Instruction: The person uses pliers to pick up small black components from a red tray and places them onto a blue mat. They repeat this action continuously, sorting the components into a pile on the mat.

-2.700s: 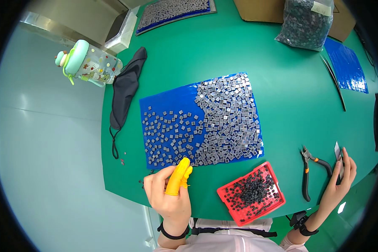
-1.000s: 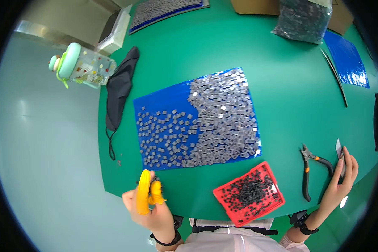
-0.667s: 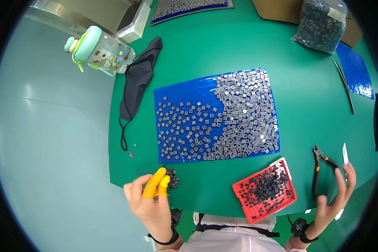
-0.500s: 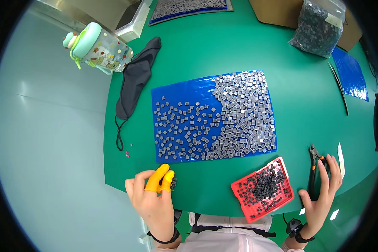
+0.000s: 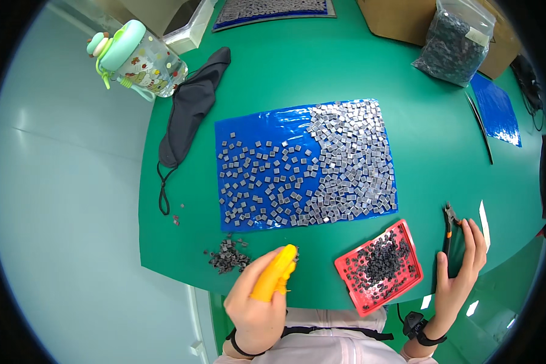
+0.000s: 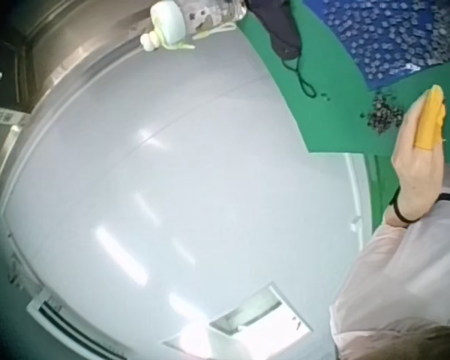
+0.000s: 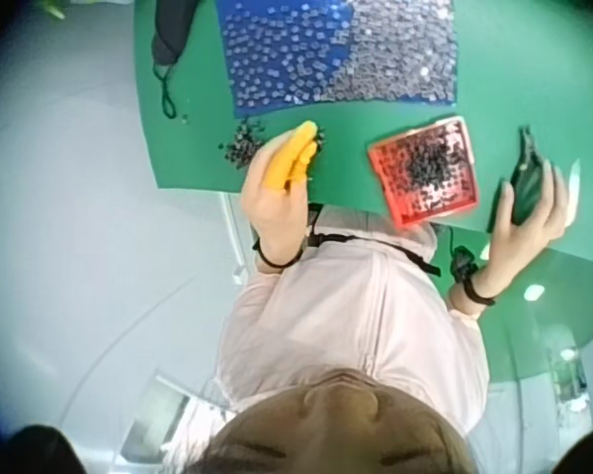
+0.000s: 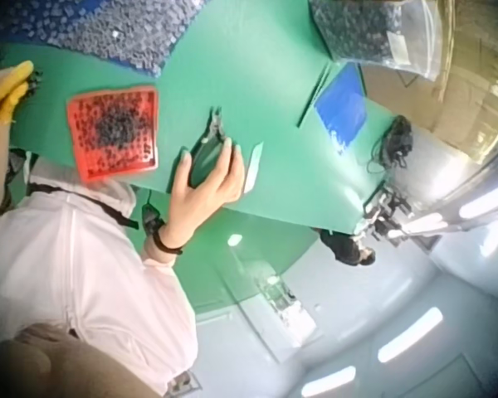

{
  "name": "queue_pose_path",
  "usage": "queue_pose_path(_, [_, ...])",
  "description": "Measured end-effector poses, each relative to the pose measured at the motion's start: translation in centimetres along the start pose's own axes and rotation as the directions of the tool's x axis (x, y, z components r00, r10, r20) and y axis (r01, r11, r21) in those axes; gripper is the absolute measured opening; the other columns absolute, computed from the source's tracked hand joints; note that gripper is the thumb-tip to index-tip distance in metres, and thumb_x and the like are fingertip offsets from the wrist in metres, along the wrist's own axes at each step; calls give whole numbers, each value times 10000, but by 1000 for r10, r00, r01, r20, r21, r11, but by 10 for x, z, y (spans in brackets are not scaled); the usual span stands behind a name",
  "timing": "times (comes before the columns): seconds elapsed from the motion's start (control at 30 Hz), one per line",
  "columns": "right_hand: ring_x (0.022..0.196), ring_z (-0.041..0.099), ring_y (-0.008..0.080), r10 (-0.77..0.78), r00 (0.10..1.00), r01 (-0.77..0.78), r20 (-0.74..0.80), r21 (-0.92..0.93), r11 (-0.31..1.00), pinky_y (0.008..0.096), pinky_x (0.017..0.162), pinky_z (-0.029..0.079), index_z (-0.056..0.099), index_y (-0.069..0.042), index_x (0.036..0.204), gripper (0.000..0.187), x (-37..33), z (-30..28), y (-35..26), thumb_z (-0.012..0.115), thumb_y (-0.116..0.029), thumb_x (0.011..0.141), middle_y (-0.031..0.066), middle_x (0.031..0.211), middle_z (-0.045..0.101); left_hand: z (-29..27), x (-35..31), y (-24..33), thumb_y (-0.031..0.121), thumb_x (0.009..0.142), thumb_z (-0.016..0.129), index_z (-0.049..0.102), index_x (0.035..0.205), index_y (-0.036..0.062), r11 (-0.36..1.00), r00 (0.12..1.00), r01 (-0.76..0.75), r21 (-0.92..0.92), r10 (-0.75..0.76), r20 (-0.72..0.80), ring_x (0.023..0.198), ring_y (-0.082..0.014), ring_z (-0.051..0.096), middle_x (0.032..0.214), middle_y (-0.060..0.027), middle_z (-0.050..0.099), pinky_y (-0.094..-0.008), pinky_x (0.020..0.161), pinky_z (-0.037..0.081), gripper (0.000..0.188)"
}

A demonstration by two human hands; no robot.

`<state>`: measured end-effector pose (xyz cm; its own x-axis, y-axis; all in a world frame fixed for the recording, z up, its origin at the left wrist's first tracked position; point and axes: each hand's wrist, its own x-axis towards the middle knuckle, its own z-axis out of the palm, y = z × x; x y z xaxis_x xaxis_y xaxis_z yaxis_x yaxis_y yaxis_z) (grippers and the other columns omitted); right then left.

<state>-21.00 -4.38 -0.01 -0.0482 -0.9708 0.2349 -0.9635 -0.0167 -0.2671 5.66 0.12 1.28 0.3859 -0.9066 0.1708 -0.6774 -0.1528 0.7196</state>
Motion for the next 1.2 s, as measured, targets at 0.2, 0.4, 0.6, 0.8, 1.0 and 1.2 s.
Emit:
queue_pose_path(0.2, [1095, 507, 303, -45, 994, 48, -96, 31, 998, 403, 945, 394, 576, -3, 1195, 481, -1, 6, 8, 629, -19, 716, 131, 1167, 550, -10, -10, -13, -96, 674, 688, 692, 949, -2, 988, 988, 29, 151, -5, -156, 732, -196, 631, 894, -89, 650, -276, 631, 508, 291])
queue_pose_path(0.4, [999, 554, 251, 71, 984, -39, -165, 189, 981, 341, 867, 439, 581, 15, 1195, 401, -4, 9, 12, 574, -40, 798, 126, 1117, 559, -11, -17, -13, -119, 626, 684, 681, 902, -4, 996, 998, 45, 83, -41, -39, 723, -226, 638, 862, -91, 653, -285, 641, 510, 299])
queue_pose_path(0.6, [895, 544, 183, 205, 970, -76, -133, 633, 770, 265, 779, 423, 558, 71, 1160, 441, -5, -1, 24, 516, -285, 904, 111, 1083, 549, -8, -8, -7, -79, 636, 709, 686, 885, 11, 991, 1000, -26, 132, 26, -3, 686, -223, 593, 854, -63, 602, -300, 591, 483, 266])
queue_pose_path(0.8, [728, 511, 212, -33, 988, -157, 154, 978, -138, 303, 576, 378, 570, -5, 1149, 513, -7, -36, 29, 638, -348, 774, 113, 1007, 509, -11, -12, -10, -93, 673, 715, 687, 888, -21, 988, 979, -152, 34, 156, -134, 662, -173, 605, 828, -98, 649, -241, 562, 474, 229])
queue_pose_path(1.0, [712, 506, 172, -10, 997, -60, 71, 906, 419, 263, 549, 421, 553, 20, 1058, 615, -18, -29, -9, 778, -426, 699, 113, 938, 451, 7, -14, 0, -165, 745, 643, 637, 997, -98, 647, 994, 73, -759, 16, 109, 728, -125, 619, 920, -182, 681, -242, 641, 513, 261])
queue_pose_path(1.2, [847, 579, 234, -291, 953, 171, 84, 643, 747, 325, 705, 491, 659, -29, 1003, 477, -15, -23, -51, 735, -119, 541, 120, 975, 542, 40, -19, 7, -158, 739, 672, 610, 1022, -86, 165, 928, 365, -916, 22, 373, 866, -277, 674, 957, -232, 664, -387, 764, 584, 298])
